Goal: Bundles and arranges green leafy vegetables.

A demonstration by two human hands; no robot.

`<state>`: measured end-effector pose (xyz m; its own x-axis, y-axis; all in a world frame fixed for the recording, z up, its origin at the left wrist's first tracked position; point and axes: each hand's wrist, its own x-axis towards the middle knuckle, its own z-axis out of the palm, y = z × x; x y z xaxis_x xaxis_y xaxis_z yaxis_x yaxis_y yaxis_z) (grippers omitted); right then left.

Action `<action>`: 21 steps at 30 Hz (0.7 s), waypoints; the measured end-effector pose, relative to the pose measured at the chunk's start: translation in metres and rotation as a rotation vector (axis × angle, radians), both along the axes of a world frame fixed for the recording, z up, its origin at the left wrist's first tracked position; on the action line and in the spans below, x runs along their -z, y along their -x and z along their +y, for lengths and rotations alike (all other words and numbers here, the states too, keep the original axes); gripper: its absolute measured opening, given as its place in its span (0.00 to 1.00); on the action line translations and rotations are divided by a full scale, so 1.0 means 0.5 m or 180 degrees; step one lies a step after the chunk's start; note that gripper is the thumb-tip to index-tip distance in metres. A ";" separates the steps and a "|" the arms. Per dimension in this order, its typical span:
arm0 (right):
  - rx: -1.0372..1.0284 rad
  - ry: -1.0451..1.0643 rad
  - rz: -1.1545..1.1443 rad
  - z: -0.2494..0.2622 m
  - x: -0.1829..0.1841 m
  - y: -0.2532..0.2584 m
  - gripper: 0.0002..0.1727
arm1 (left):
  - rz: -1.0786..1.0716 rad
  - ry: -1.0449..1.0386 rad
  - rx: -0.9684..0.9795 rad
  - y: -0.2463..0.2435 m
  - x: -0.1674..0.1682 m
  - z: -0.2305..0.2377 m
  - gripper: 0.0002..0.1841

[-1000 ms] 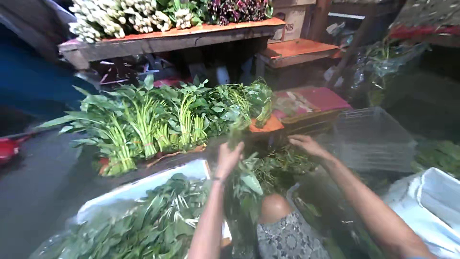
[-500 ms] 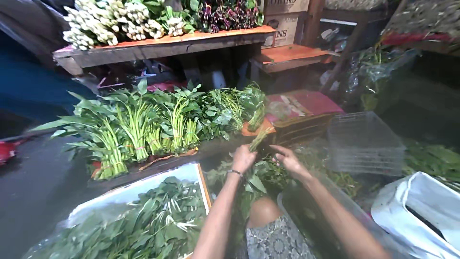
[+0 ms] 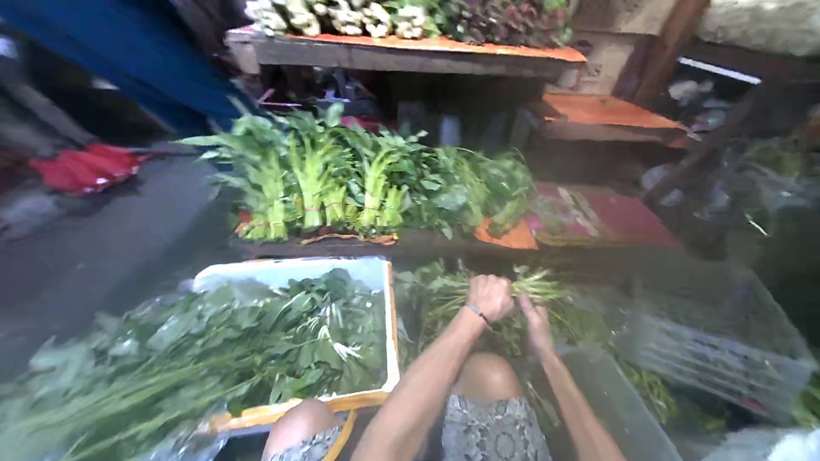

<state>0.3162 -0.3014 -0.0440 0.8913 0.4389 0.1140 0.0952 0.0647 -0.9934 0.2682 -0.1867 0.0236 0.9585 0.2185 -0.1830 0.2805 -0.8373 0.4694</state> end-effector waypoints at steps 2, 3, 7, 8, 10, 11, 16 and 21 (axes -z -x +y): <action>-0.0013 0.0171 -0.0013 -0.010 0.003 0.000 0.22 | -0.0113 0.0165 -0.0003 0.000 0.012 -0.009 0.18; -0.0052 0.0206 -0.0019 -0.014 0.004 -0.001 0.22 | -0.0186 0.0205 -0.0007 0.000 0.018 -0.010 0.18; -0.0088 0.0048 0.0262 -0.016 0.009 0.000 0.20 | -0.0150 0.0163 0.0071 -0.013 0.041 -0.014 0.16; -0.0084 0.0063 0.0332 -0.021 0.009 0.000 0.20 | -0.0139 0.0172 0.0089 -0.017 0.048 -0.018 0.16; -0.0076 0.0111 0.0439 -0.022 0.013 -0.003 0.24 | -0.0094 0.0177 0.0077 -0.022 0.057 -0.027 0.15; -0.0126 0.0146 0.0484 -0.022 0.019 -0.008 0.26 | -0.0055 0.0152 0.0051 -0.023 0.061 -0.030 0.15; 0.0041 0.0483 0.0588 -0.030 0.036 -0.008 0.25 | 0.0128 0.0240 -0.0052 -0.019 0.079 -0.046 0.16; 0.0464 0.0799 0.0354 -0.025 0.054 -0.004 0.22 | 0.0262 0.0473 -0.0175 -0.007 0.082 -0.055 0.16</action>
<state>0.3180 -0.3140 -0.0712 0.9478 0.3077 -0.0835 -0.0246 -0.1905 -0.9814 0.2716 -0.2141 -0.0172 0.9263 0.2349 -0.2946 0.3666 -0.7427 0.5603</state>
